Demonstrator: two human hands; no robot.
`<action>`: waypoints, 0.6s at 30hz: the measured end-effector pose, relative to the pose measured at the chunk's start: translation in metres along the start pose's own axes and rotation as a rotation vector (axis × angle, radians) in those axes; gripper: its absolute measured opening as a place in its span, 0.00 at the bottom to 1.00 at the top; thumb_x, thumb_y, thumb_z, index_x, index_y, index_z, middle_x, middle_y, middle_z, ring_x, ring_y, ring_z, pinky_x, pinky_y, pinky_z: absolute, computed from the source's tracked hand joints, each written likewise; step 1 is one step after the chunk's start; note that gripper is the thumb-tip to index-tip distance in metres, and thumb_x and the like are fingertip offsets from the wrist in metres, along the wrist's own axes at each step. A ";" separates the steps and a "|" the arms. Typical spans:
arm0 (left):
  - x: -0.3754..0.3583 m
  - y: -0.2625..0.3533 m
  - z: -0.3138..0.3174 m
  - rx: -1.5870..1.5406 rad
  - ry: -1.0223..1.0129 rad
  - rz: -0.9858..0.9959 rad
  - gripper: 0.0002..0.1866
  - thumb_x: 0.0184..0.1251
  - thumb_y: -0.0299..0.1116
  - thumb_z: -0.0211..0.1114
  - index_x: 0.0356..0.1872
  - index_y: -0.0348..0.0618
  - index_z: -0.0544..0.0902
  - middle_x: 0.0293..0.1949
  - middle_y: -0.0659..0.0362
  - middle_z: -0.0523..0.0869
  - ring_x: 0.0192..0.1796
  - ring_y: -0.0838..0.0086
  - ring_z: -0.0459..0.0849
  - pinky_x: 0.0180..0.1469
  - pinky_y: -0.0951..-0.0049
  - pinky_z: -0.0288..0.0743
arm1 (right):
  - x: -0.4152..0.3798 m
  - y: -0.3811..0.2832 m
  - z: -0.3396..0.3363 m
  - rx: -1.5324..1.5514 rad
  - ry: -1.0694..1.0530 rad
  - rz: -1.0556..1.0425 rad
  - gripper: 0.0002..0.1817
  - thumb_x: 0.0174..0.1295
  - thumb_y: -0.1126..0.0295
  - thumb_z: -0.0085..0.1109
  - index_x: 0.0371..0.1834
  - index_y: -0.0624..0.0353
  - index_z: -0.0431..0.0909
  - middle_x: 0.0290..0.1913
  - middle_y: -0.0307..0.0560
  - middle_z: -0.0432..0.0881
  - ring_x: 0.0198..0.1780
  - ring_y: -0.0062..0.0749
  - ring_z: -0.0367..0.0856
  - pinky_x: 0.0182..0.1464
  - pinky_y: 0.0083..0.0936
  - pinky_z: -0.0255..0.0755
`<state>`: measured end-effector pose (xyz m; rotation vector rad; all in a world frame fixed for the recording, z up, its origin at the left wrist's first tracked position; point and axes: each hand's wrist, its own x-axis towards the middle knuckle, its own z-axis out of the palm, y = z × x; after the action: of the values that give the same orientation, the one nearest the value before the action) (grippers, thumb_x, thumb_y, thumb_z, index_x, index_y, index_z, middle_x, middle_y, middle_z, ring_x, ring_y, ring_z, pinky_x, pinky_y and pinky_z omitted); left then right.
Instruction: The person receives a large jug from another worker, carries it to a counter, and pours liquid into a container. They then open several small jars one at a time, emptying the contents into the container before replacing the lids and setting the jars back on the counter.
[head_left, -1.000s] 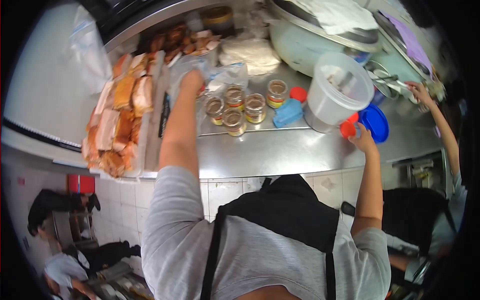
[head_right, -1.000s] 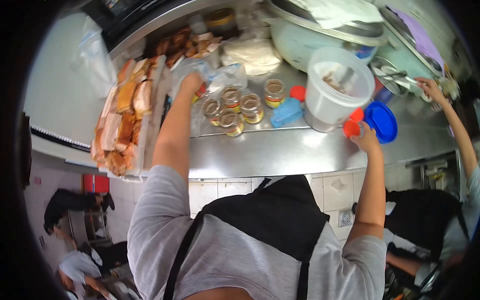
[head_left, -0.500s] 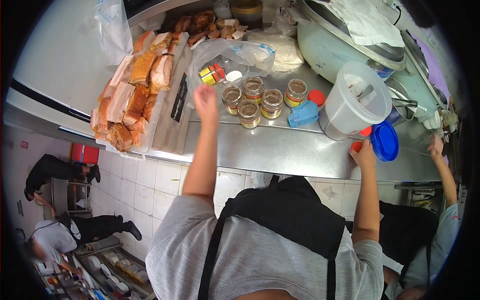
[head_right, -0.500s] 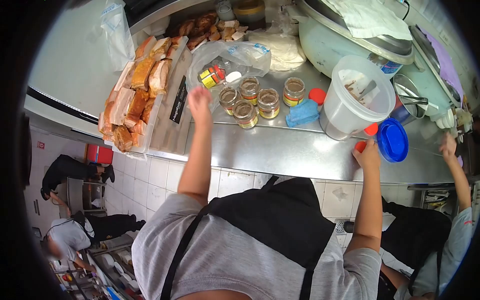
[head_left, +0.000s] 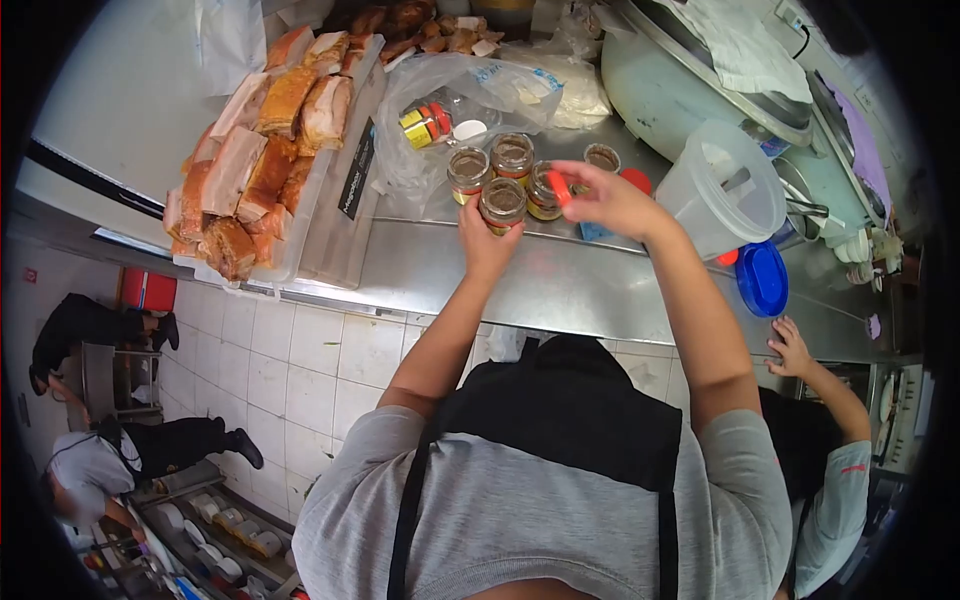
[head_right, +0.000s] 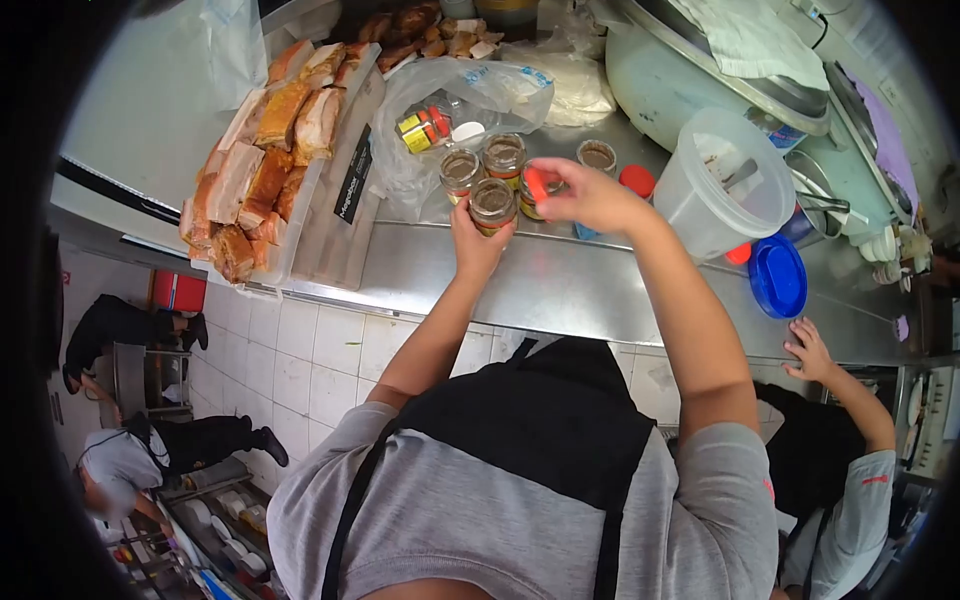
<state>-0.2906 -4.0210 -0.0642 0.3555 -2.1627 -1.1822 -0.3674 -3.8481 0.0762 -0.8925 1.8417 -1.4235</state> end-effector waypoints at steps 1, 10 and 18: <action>-0.001 -0.001 -0.001 -0.015 0.010 0.018 0.40 0.33 0.34 0.73 0.51 0.34 0.61 0.46 0.46 0.67 0.51 0.54 0.66 0.54 0.61 0.60 | 0.006 -0.003 0.003 0.109 -0.024 0.074 0.32 0.54 0.66 0.57 0.62 0.57 0.56 0.50 0.46 0.70 0.45 0.22 0.72 0.40 0.18 0.70; -0.009 -0.009 -0.014 -0.074 -0.136 -0.004 0.39 0.36 0.34 0.72 0.52 0.33 0.61 0.49 0.45 0.66 0.52 0.56 0.66 0.55 0.63 0.60 | -0.096 -0.008 -0.032 -0.039 0.111 0.415 0.24 0.45 0.72 0.52 0.50 0.54 0.67 0.35 0.38 0.69 0.37 0.23 0.71 0.38 0.19 0.66; -0.009 -0.018 -0.012 -0.092 -0.197 0.011 0.39 0.38 0.34 0.71 0.53 0.32 0.59 0.49 0.45 0.65 0.53 0.56 0.64 0.56 0.62 0.58 | -0.244 0.065 -0.008 -0.961 0.716 1.002 0.29 0.41 0.58 0.61 0.52 0.46 0.68 0.42 0.55 0.71 0.40 0.49 0.76 0.40 0.34 0.71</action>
<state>-0.2765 -4.0341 -0.0777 0.1943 -2.2634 -1.3545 -0.2443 -3.6317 0.0341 0.3317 2.9239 -0.1375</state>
